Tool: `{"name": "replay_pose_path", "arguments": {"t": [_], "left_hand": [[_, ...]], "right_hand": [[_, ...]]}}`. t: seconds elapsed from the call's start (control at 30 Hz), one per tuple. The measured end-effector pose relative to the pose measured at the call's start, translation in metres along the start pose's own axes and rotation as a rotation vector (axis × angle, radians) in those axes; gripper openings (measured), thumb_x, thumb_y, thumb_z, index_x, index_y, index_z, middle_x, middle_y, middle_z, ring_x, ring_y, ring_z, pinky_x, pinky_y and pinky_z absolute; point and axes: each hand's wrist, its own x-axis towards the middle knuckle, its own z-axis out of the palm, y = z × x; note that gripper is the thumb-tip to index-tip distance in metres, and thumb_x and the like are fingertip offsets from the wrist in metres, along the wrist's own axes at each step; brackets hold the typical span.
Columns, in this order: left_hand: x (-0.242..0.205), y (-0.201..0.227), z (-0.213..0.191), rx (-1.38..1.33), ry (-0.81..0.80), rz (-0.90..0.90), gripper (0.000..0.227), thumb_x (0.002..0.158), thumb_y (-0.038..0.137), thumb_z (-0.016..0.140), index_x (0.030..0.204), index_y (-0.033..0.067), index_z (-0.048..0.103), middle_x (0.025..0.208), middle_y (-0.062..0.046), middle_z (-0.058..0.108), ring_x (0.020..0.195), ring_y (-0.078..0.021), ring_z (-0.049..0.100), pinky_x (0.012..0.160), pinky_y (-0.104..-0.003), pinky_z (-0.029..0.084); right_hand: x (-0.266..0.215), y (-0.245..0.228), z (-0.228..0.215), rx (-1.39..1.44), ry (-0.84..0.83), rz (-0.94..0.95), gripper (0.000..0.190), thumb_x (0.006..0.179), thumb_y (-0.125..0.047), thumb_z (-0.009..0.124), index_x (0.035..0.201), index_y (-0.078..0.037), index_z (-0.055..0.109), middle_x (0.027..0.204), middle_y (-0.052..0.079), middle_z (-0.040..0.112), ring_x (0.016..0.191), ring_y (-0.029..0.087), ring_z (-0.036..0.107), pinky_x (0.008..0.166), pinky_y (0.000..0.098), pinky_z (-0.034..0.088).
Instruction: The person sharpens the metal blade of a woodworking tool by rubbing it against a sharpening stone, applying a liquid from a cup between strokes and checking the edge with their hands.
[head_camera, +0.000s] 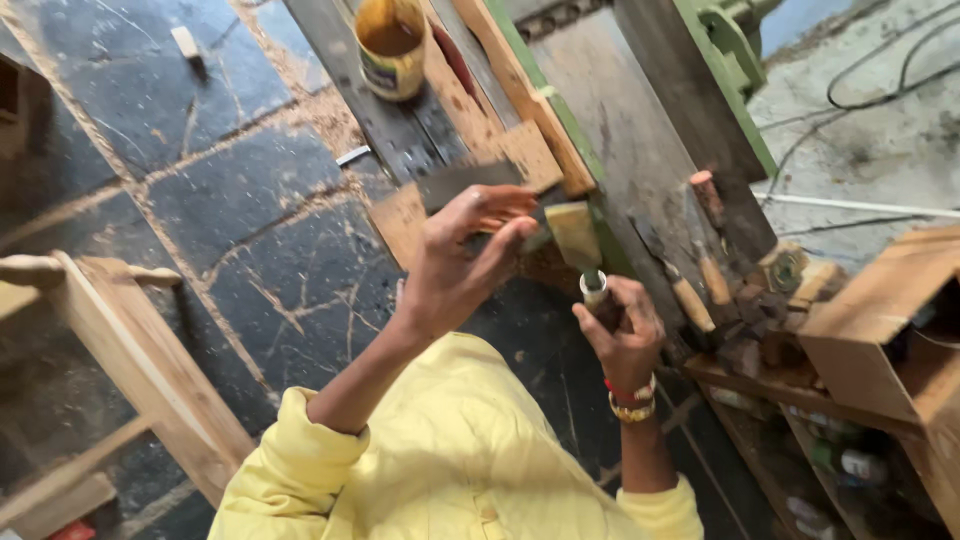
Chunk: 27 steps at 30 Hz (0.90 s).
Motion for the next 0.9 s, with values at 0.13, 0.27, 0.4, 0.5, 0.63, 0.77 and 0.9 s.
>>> {"name": "replay_pose_path", "arguments": {"t": [0.13, 0.27, 0.4, 0.5, 0.63, 0.77, 0.9], "left_hand": [[0.040, -0.001, -0.032, -0.023, -0.125, 0.037, 0.016, 0.102, 0.012, 0.070, 0.112, -0.0004, 0.070, 0.105, -0.009, 0.075, 0.094, -0.0114, 0.072, 0.082, -0.027, 0.059], [0.067, -0.002, -0.061, -0.069, -0.223, -0.118, 0.018, 0.102, 0.017, 0.069, 0.106, -0.0004, 0.071, 0.092, -0.004, 0.074, 0.086, -0.0073, 0.071, 0.075, -0.025, 0.057], [0.092, 0.004, -0.089, -0.101, -0.291, -0.125, 0.022, 0.104, 0.020, 0.067, 0.103, -0.0019, 0.071, 0.089, -0.003, 0.072, 0.086, -0.0057, 0.067, 0.076, -0.024, 0.055], [0.112, 0.000, -0.110, -0.128, -0.384, -0.284, 0.026, 0.102, 0.023, 0.068, 0.097, -0.0020, 0.072, 0.077, 0.000, 0.069, 0.074, -0.0047, 0.061, 0.066, -0.024, 0.051], [0.145, -0.002, -0.143, -0.167, -0.575, -0.484, 0.029, 0.098, 0.026, 0.068, 0.094, -0.0022, 0.074, 0.074, 0.002, 0.067, 0.069, -0.0041, 0.056, 0.060, -0.025, 0.047], [0.172, 0.003, -0.177, -0.036, -0.802, -0.433, 0.035, 0.099, 0.032, 0.068, 0.091, -0.0024, 0.075, 0.073, 0.001, 0.067, 0.070, -0.0045, 0.055, 0.061, -0.026, 0.045], [0.189, 0.001, -0.198, -0.145, -0.996, -0.437, 0.039, 0.100, 0.036, 0.063, 0.095, -0.0018, 0.073, 0.080, 0.000, 0.073, 0.076, -0.0049, 0.061, 0.068, -0.025, 0.050]], "right_hand": [[0.017, -0.029, 0.028, 0.030, -0.002, 0.037, 0.040, 0.077, -0.003, 0.086, 0.113, -0.002, 0.068, 0.110, 0.007, 0.070, 0.090, 0.015, 0.066, 0.080, 0.0290, 0.055], [0.027, -0.056, 0.050, 0.047, 0.033, 0.095, 0.040, 0.077, -0.001, 0.085, 0.113, -0.001, 0.068, 0.111, 0.008, 0.069, 0.094, 0.018, 0.066, 0.083, 0.0306, 0.055], [0.038, -0.088, 0.063, -0.007, 0.043, 0.122, 0.042, 0.077, -0.003, 0.084, 0.115, 0.000, 0.067, 0.111, 0.010, 0.070, 0.096, 0.020, 0.069, 0.086, 0.0318, 0.056], [0.039, -0.116, 0.069, -0.034, 0.022, 0.199, 0.044, 0.078, -0.007, 0.082, 0.120, -0.001, 0.069, 0.110, 0.010, 0.072, 0.095, 0.020, 0.071, 0.085, 0.0307, 0.057], [0.040, -0.156, 0.080, -0.119, 0.001, 0.349, 0.046, 0.079, -0.013, 0.081, 0.123, -0.003, 0.071, 0.105, 0.009, 0.074, 0.090, 0.018, 0.072, 0.080, 0.0303, 0.056], [0.031, -0.197, 0.101, -0.098, 0.062, 0.438, 0.047, 0.080, -0.017, 0.080, 0.124, -0.006, 0.071, 0.104, 0.006, 0.076, 0.083, 0.014, 0.072, 0.071, 0.0271, 0.055], [0.013, -0.230, 0.126, -0.146, 0.105, 0.528, 0.049, 0.078, -0.018, 0.082, 0.125, -0.008, 0.072, 0.101, 0.004, 0.077, 0.077, 0.011, 0.070, 0.065, 0.0244, 0.054]]}}
